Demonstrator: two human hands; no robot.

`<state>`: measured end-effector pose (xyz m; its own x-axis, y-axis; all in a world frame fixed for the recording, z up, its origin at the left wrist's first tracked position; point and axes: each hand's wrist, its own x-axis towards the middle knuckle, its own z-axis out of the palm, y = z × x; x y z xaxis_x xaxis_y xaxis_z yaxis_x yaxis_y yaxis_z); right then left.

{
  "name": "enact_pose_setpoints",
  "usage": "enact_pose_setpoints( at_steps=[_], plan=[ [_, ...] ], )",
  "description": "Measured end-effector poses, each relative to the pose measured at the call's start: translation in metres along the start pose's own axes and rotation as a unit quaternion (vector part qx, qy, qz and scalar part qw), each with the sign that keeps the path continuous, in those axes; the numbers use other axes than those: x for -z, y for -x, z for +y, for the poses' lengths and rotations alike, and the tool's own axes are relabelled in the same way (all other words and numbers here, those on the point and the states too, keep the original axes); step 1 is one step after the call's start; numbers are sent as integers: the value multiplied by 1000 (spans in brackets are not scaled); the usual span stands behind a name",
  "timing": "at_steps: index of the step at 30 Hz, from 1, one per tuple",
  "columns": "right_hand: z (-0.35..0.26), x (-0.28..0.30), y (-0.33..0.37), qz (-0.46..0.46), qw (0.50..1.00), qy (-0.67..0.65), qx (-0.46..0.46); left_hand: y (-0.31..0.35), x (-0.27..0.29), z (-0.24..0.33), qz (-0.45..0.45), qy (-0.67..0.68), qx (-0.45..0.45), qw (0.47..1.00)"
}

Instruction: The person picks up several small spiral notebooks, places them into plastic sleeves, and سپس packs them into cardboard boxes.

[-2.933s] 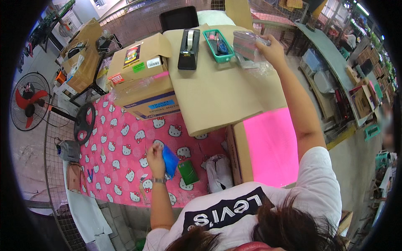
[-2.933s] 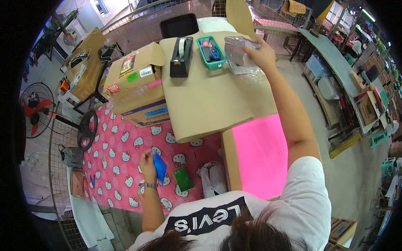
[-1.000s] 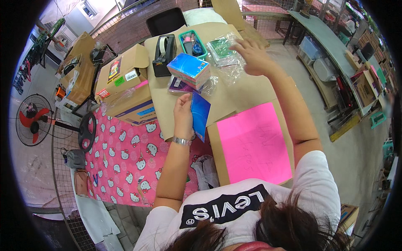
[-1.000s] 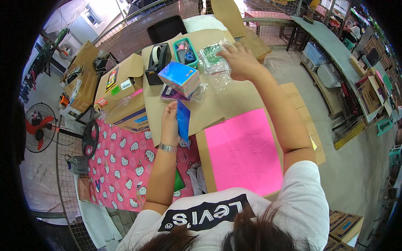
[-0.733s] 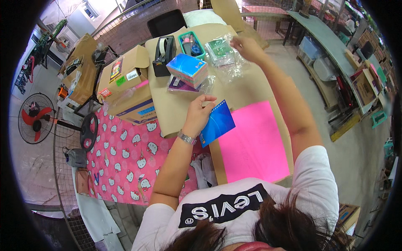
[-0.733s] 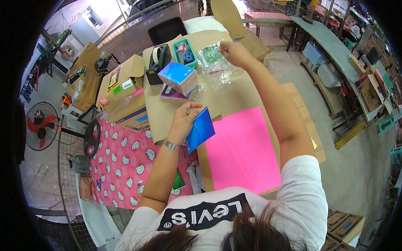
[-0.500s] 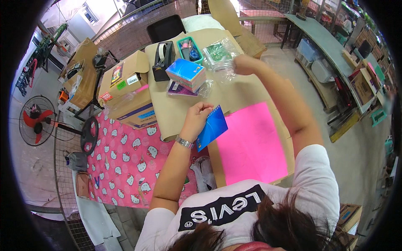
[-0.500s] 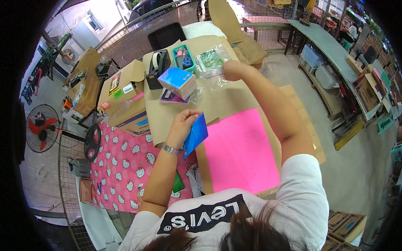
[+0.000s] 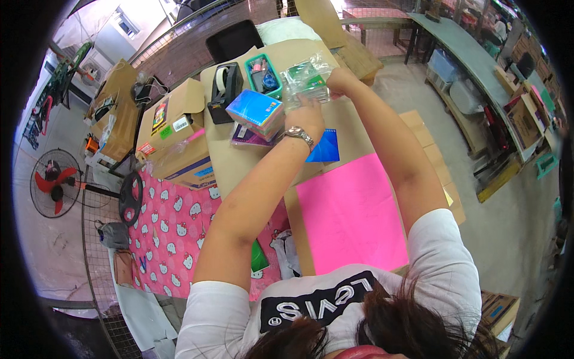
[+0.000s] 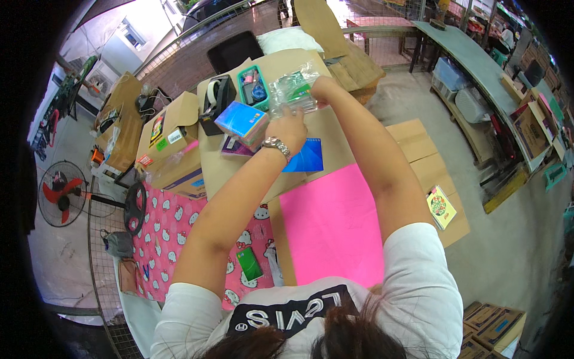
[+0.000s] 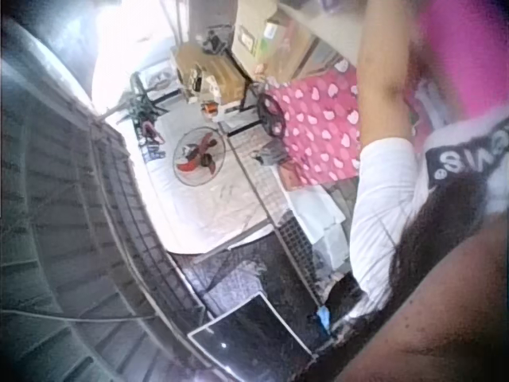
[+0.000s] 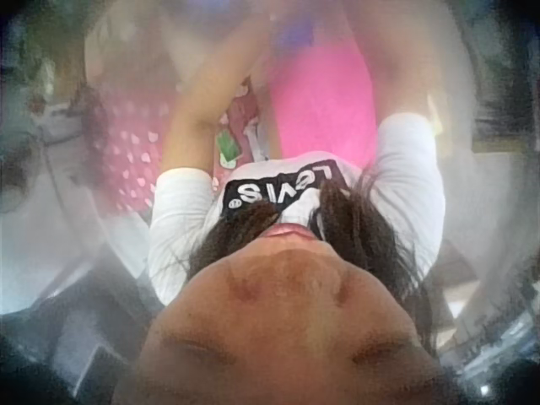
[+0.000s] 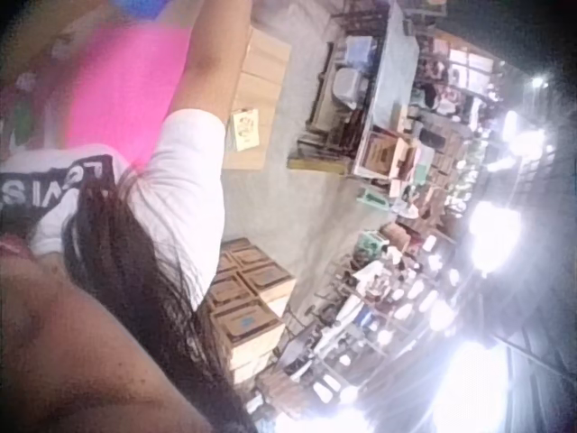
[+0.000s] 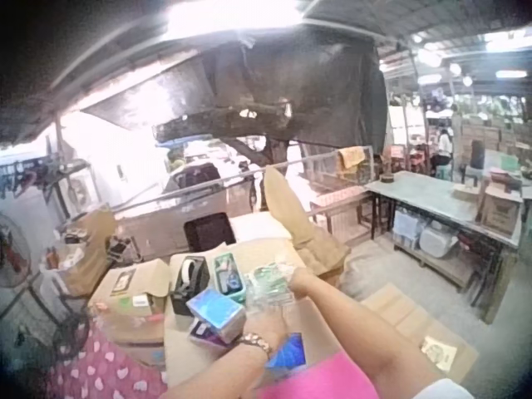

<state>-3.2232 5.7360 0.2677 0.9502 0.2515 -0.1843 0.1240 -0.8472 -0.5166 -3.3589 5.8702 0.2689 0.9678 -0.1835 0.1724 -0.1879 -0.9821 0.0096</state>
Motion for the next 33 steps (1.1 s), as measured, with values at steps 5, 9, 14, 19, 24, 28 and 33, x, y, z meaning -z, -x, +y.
enact_pose_setpoints(
  at_steps=[5, 9, 14, 19, 24, 28, 33],
  plan=[
    [65, 4, -6, 72, 932, -338, -106, -16, 5, 32, -43, 12, -30, 999],
    [34, 0, 6, 22, 905, -414, -100, -9, 9, 5, -93, 12, -27, 995],
    [25, 13, 12, 20, 910, -401, -100, -2, 10, 6, -147, 27, -36, 988],
    [28, -12, -3, 198, 970, 91, 107, 7, 2, 7, -142, 68, -54, 986],
    [39, -33, -20, 291, 940, -177, 33, 12, -3, 2, -150, 118, -83, 978],
    [52, -41, -12, 370, 911, -97, 156, 43, -1, -7, 40, 269, -163, 948],
    [-37, 22, 93, 448, 859, -201, 143, 124, -24, -121, 49, 529, 184, 827]
  ],
)
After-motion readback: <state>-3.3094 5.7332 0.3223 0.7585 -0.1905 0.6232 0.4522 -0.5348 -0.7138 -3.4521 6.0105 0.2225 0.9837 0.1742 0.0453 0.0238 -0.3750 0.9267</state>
